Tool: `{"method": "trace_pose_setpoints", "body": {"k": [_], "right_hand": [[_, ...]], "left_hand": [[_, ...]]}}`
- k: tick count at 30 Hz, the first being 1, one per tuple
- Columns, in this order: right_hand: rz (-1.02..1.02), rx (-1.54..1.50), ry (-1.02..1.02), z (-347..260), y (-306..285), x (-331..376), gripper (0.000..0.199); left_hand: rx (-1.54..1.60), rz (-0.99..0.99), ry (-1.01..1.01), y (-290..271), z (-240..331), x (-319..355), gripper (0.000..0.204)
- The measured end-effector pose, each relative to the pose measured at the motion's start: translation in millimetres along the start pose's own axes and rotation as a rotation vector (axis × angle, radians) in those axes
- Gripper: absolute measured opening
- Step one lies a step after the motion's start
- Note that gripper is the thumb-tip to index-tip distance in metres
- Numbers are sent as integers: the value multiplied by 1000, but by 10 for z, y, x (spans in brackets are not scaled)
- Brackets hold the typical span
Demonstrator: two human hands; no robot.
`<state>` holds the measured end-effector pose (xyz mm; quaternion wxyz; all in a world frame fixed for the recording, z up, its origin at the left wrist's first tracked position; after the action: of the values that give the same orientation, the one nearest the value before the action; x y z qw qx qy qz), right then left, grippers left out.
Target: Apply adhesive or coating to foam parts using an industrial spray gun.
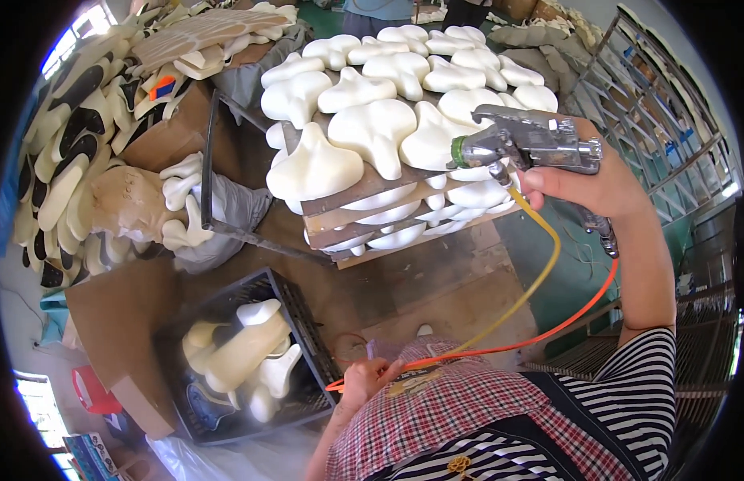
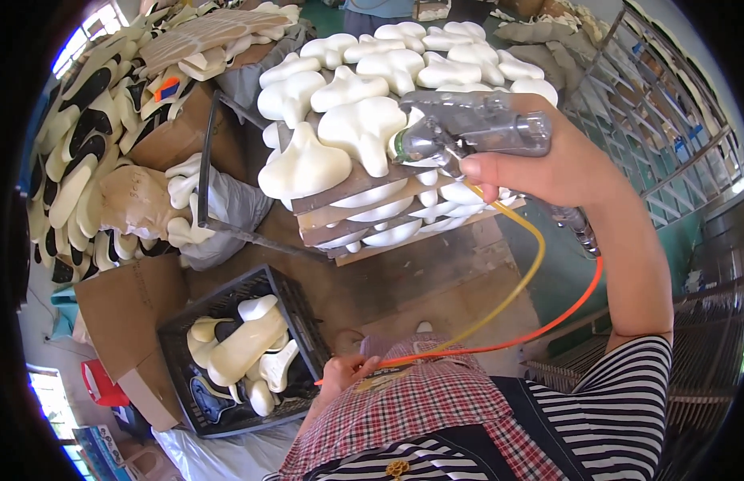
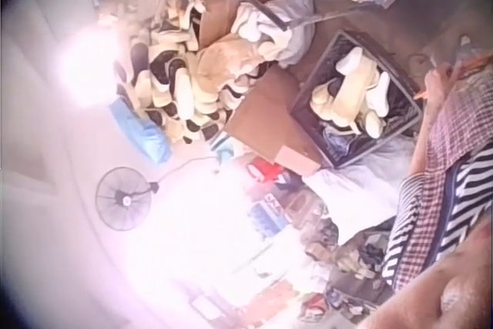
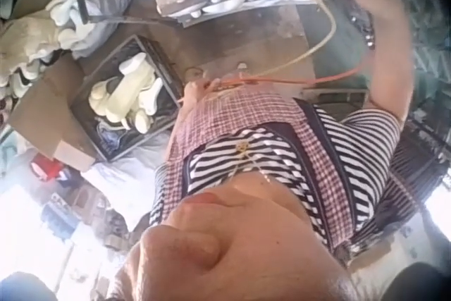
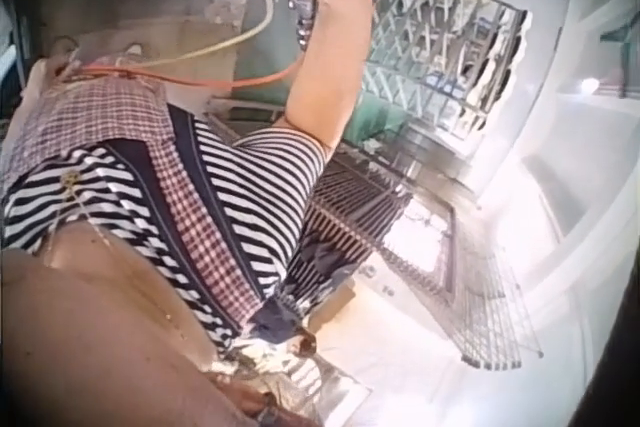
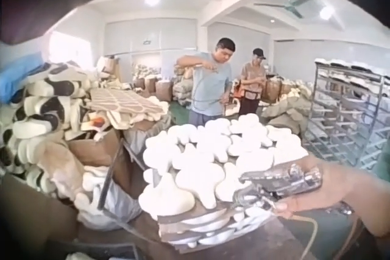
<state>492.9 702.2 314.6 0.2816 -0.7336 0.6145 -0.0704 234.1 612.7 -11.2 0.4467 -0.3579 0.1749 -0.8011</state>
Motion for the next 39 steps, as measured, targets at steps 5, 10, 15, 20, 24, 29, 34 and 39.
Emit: {"method": "trace_pose_setpoints", "body": {"k": [5,10,15,20,24,29,34,39], "right_hand": [[107,61,9,-25,-26,-228,23],[43,-22,35,-217,332,-172,28],[126,80,125,-270,214,-157,38],[61,101,30,-409,366,-30,22],[268,126,59,-332,189,-74,24],[90,94,24,-357,291,-245,25],[28,99,27,-403,521,-113,31],[128,193,-48,-291,171,-341,23]], "left_hand": [[16,-41,46,-80,-10,17,41],[52,-55,73,-158,-141,39,41],[63,-76,100,-180,-189,39,42],[76,-59,102,-236,-215,51,42],[61,-128,110,-159,-158,23,36],[80,-102,137,-174,-144,-13,39],[86,-67,79,-206,-233,-42,37],[54,-137,54,-70,-51,-158,38]]}}
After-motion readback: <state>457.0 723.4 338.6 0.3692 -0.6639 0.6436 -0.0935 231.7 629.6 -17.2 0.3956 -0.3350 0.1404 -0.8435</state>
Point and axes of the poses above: each hand's wrist, its own x-axis away from the middle knuckle, its own y-axis out of the palm, z = x × y, the point moved 10 cm from there along -x, towards the middle knuckle, and after that the axes turned 14 degrees about -y, right-handed, at the moved point
